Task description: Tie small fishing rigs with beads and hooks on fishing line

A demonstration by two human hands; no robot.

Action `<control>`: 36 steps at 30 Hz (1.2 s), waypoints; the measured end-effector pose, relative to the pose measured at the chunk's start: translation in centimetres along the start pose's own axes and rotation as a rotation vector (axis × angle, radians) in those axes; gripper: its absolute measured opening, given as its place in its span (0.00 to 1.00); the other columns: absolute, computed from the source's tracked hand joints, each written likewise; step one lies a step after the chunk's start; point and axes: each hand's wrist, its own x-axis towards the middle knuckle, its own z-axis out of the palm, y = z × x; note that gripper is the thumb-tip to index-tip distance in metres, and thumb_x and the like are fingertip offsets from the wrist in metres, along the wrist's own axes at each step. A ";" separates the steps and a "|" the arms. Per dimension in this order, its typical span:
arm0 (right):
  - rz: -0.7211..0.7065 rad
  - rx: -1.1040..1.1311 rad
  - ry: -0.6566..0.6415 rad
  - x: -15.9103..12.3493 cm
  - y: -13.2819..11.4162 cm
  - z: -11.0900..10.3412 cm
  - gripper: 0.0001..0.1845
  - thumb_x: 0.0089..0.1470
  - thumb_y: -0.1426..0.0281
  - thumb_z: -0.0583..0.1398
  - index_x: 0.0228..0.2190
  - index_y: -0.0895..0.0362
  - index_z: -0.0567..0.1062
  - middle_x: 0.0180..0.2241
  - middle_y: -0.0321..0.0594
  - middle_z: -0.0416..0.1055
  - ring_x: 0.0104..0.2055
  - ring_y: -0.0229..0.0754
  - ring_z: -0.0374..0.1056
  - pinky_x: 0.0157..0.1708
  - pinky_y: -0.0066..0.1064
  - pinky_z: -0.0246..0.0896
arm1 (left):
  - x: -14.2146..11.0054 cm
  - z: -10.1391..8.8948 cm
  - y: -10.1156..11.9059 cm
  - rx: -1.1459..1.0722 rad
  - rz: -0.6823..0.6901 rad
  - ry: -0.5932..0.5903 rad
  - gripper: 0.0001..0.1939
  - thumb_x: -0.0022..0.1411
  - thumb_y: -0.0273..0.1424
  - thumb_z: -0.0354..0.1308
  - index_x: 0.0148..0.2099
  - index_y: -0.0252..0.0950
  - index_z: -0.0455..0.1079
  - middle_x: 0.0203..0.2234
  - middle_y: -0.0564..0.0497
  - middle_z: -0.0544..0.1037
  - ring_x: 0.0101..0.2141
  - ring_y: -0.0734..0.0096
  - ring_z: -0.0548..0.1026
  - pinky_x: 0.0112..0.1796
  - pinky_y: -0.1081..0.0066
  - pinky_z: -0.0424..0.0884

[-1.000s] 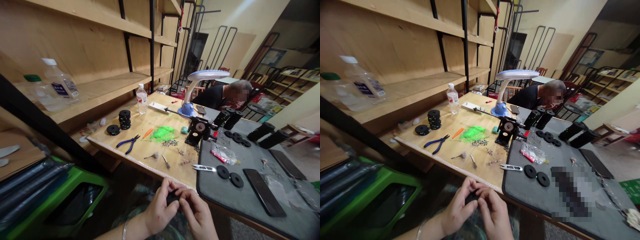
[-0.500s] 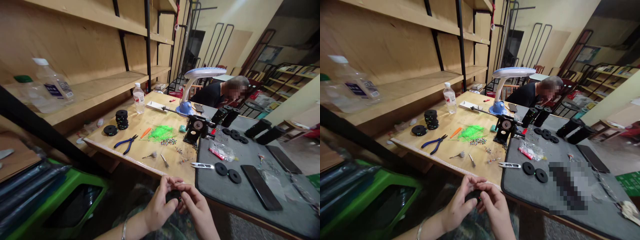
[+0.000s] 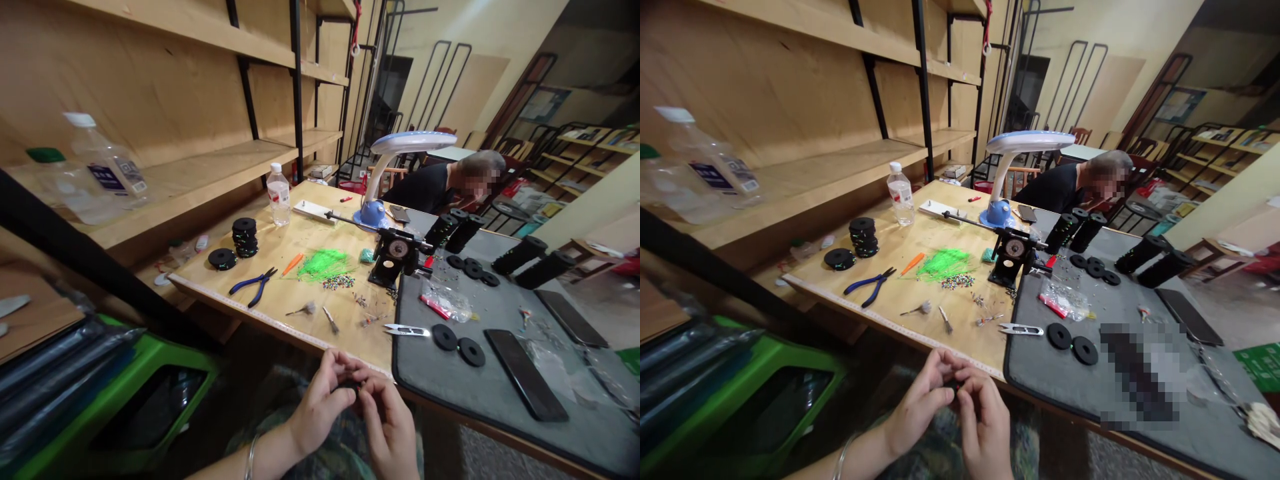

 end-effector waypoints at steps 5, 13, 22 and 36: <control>-0.168 -0.105 0.033 0.1 0.0 0.4 0.07 0.60 0.75 0.53 0.33 0.53 0.68 0.38 0.43 0.73 0.43 0.43 0.72 0.41 0.30 0.68 | -0.1 -0.1 -0.3 -0.005 0.021 0.031 0.13 0.52 0.22 0.52 0.42 0.37 0.60 0.37 0.50 0.72 0.41 0.66 0.68 0.44 0.64 0.63; -0.258 -0.184 0.028 -0.3 0.8 0.9 0.08 0.59 0.79 0.52 0.35 0.54 0.67 0.41 0.46 0.73 0.46 0.44 0.71 0.43 0.31 0.69 | -0.1 -0.1 -1.0 -0.057 0.009 0.083 0.09 0.56 0.28 0.53 0.41 0.36 0.61 0.35 0.51 0.71 0.39 0.68 0.67 0.42 0.67 0.62; -0.293 -0.218 0.001 -0.4 0.9 1.0 0.10 0.58 0.80 0.52 0.38 0.54 0.67 0.46 0.48 0.72 0.49 0.45 0.70 0.45 0.33 0.69 | 0.0 0.6 -0.7 -0.040 -0.027 0.142 0.07 0.60 0.30 0.56 0.39 0.36 0.61 0.30 0.55 0.70 0.34 0.74 0.67 0.38 0.72 0.63; -0.253 -0.193 0.086 -0.4 1.3 1.3 0.07 0.60 0.76 0.52 0.35 0.54 0.69 0.44 0.49 0.74 0.47 0.47 0.72 0.43 0.36 0.71 | 0.1 0.5 -0.1 0.079 0.006 0.127 0.08 0.57 0.28 0.56 0.39 0.37 0.61 0.32 0.51 0.72 0.37 0.69 0.69 0.41 0.67 0.64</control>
